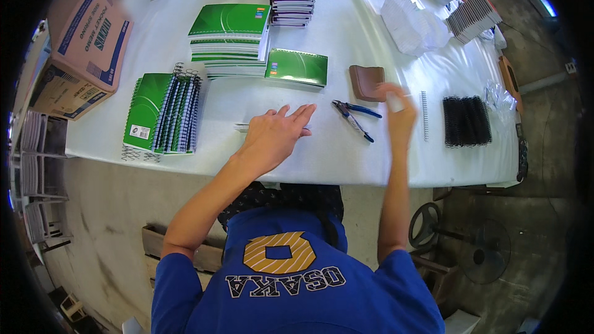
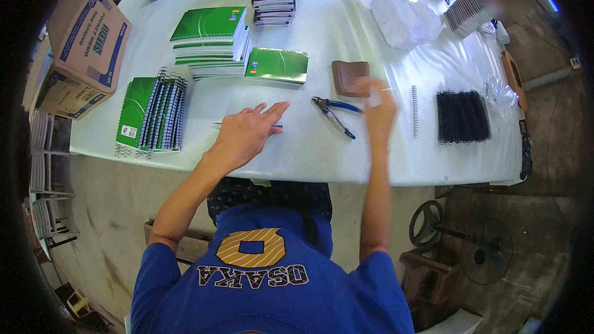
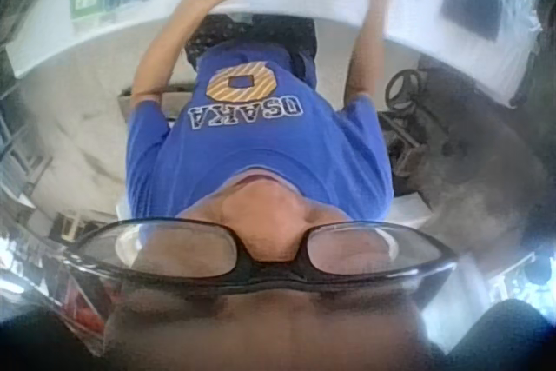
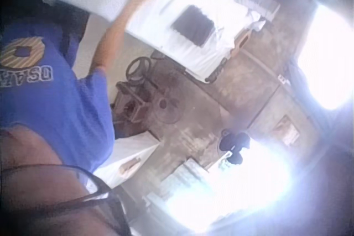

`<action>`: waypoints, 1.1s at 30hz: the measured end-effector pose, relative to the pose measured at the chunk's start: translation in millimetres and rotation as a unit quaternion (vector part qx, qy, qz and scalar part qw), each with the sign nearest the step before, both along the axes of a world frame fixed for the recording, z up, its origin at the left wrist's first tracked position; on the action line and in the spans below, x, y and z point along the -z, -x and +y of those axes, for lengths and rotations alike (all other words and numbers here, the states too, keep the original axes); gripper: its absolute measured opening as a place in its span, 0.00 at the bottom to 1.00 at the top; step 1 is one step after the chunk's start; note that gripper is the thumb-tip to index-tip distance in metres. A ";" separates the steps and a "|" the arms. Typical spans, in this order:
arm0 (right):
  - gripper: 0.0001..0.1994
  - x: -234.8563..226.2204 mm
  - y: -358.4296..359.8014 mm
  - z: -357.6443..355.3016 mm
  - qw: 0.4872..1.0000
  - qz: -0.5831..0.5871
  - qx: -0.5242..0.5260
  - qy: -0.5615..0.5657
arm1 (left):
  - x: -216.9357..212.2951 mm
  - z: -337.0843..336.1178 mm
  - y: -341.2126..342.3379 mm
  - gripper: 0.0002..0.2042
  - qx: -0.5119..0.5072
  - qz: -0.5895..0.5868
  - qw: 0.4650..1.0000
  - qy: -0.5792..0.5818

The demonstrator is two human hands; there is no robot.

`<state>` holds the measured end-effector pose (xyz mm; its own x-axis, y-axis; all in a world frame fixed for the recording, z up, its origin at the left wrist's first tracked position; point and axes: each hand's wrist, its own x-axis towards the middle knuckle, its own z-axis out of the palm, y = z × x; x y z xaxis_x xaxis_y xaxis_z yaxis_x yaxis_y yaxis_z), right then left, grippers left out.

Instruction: The person assembles spiral notebooks by hand and using pliers, inserting a spiral coil into pre-punched holes of notebook covers and pages, and crimping the ends of the coil to secure it.

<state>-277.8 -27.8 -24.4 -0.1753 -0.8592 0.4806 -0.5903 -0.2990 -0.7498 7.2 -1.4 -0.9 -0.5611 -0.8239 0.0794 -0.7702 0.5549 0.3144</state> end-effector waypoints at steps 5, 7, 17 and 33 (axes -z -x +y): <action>0.11 30.7 127.7 -28.1 0.795 0.397 0.431 -0.160 | -0.5 -15.3 8.3 0.27 0.018 0.014 1.000 0.021; 0.10 23.0 125.5 -29.3 0.885 0.253 0.338 -0.198 | -3.3 -17.6 10.7 0.27 0.006 0.004 1.000 0.003; 0.09 -23.0 -72.0 20.0 0.964 -0.020 -0.227 -0.137 | 0.1 -13.5 7.1 0.26 0.014 0.009 0.997 0.072; 0.05 -25.7 -64.3 13.9 0.937 0.051 -0.332 -0.091 | 1.1 -17.2 6.0 0.27 0.015 0.009 0.999 0.048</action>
